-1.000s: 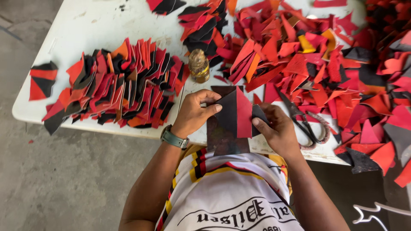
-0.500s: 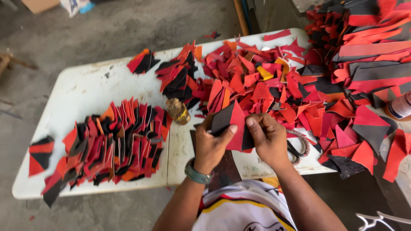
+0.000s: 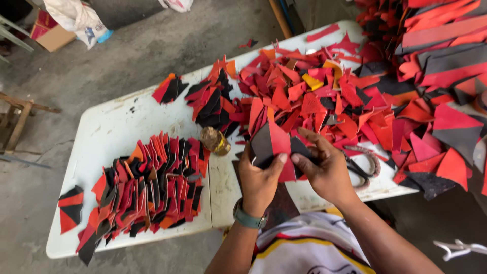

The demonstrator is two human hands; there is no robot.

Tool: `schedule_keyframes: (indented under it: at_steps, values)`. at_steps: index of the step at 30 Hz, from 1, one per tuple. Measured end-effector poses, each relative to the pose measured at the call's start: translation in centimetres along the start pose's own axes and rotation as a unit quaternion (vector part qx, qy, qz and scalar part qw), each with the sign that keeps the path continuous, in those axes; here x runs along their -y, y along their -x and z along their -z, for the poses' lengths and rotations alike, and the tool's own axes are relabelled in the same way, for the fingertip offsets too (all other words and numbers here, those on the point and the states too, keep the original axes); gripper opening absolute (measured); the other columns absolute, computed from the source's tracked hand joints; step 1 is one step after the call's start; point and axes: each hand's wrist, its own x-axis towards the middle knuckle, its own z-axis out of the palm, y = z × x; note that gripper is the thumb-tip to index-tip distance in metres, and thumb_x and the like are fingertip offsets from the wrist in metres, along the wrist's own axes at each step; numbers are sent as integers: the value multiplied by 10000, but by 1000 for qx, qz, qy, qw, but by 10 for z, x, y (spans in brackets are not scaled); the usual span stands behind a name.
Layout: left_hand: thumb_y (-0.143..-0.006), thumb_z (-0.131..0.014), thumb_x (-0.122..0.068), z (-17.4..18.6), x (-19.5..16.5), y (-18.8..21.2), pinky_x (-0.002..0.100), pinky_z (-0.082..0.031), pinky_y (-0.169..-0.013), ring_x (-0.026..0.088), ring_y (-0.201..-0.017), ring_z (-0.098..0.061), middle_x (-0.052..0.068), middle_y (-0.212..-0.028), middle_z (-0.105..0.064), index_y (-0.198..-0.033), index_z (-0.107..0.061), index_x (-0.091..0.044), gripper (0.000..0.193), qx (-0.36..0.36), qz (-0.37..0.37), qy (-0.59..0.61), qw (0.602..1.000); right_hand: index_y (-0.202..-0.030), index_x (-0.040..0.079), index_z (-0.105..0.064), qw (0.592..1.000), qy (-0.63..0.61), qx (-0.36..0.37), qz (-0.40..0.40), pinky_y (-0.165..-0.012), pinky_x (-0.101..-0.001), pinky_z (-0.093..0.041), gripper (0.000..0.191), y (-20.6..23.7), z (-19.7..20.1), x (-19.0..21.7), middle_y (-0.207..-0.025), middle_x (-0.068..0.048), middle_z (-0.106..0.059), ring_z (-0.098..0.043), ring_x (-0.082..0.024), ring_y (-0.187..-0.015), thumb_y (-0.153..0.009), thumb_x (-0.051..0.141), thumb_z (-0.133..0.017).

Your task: The person sits at a table covered with piles of red, black and orange leather scraps and assembles a mosaic on a dark backing board. They apply glue from a jar to the backing, press triangular leather pieces onto it in a pattern, pick matching pieces from the piles, and trim pieces with scissors to fit.

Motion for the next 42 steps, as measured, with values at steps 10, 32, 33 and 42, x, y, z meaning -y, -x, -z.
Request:
schedule_keyframes:
  at_steps: [10, 32, 33, 42]
  values:
    - [-892, -788, -72, 95, 29, 32, 286, -562, -738, 126, -864, -688, 109, -993, -750, -1135, -687, 37, 285, 45, 168, 27, 984, -1467, 95, -477, 980, 75, 171, -71, -629, -278, -509, 790, -14, 12, 6, -902, -87, -690, -612, -119, -753, -761, 13, -821]
    - [-729, -866, -161, 136, 85, 78, 321, -606, -715, 181, -787, -765, 75, -906, -780, -1285, -575, -85, 632, -35, 233, -256, 938, -1320, 52, -645, 962, 251, 105, -33, -770, -305, -561, 607, -20, -60, -92, -1011, -86, -690, -677, -162, -856, -761, 119, -872]
    - [-733, -854, -137, 135, 85, 79, 319, -613, -724, 179, -794, -769, 77, -915, -784, -1286, -584, -86, 618, -41, 232, -252, 939, -1328, 59, -635, 959, 258, 108, -36, -771, -310, -564, 613, -18, -62, -90, -1032, -80, -698, -697, -165, -858, -761, 120, -862]
    - [-771, -868, -123, 139, 99, 95, 358, -598, -805, 251, -917, -756, 116, -999, -765, -1241, -608, -48, 543, -43, 145, -290, 945, -1419, 39, -549, 914, 377, 115, 98, -813, -387, -556, 828, -11, -61, -68, -1173, -208, -567, -647, -281, -888, -680, 88, -920]
